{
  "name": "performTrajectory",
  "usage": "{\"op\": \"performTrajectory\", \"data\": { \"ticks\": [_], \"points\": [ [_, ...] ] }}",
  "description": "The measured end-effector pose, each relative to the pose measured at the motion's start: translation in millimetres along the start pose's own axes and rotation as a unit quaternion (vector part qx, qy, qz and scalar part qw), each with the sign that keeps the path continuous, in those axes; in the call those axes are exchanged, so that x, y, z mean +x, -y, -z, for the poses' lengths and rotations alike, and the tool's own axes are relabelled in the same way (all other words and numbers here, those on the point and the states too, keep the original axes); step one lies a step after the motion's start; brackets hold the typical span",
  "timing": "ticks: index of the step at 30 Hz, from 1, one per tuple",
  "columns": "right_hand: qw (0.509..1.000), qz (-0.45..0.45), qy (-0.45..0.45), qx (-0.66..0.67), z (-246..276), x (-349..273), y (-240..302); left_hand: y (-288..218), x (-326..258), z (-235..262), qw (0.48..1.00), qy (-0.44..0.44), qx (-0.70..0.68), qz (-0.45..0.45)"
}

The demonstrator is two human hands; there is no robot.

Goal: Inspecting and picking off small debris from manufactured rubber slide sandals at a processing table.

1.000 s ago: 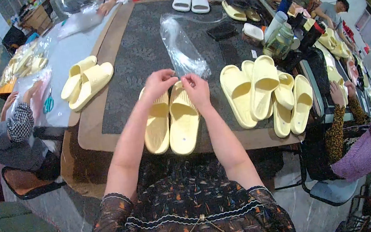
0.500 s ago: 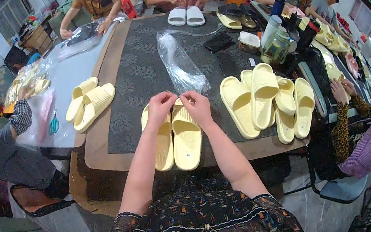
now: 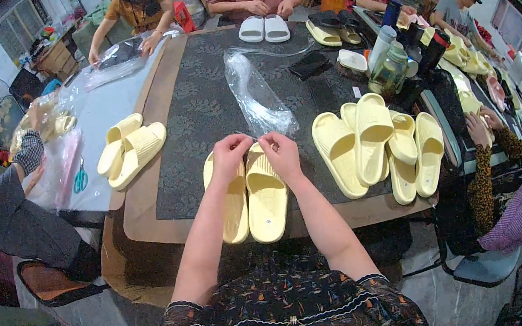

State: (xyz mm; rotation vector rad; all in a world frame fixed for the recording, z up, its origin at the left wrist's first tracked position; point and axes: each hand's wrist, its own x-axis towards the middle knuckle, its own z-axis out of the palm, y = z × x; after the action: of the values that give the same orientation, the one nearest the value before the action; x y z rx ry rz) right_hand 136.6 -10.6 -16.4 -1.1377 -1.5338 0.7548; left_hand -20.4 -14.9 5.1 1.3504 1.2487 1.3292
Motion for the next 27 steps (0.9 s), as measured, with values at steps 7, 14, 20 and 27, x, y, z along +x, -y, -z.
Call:
{"op": "performTrajectory", "data": {
  "ticks": [7, 14, 20, 27],
  "points": [
    [0.999, 0.036, -0.019, -0.013, 2.1, 2.7, 2.1, 2.5, 1.3, 0.4, 1.000, 0.002, 0.009, 0.006],
    [0.999, -0.007, -0.050, -0.002, -1.5, -1.1, 9.6, 6.1, 2.4, 7.5, 0.996, -0.067, -0.059, -0.002],
    [0.998, -0.013, -0.069, 0.002, 0.1, -1.7, 6.9, 0.8, -0.2, 0.8, 0.998, -0.036, 0.025, -0.042],
    [0.998, 0.053, -0.032, -0.006, -1.4, -1.5, 11.2, 5.1, 3.1, 0.5, 0.996, -0.066, -0.053, -0.030]
  ]
}}
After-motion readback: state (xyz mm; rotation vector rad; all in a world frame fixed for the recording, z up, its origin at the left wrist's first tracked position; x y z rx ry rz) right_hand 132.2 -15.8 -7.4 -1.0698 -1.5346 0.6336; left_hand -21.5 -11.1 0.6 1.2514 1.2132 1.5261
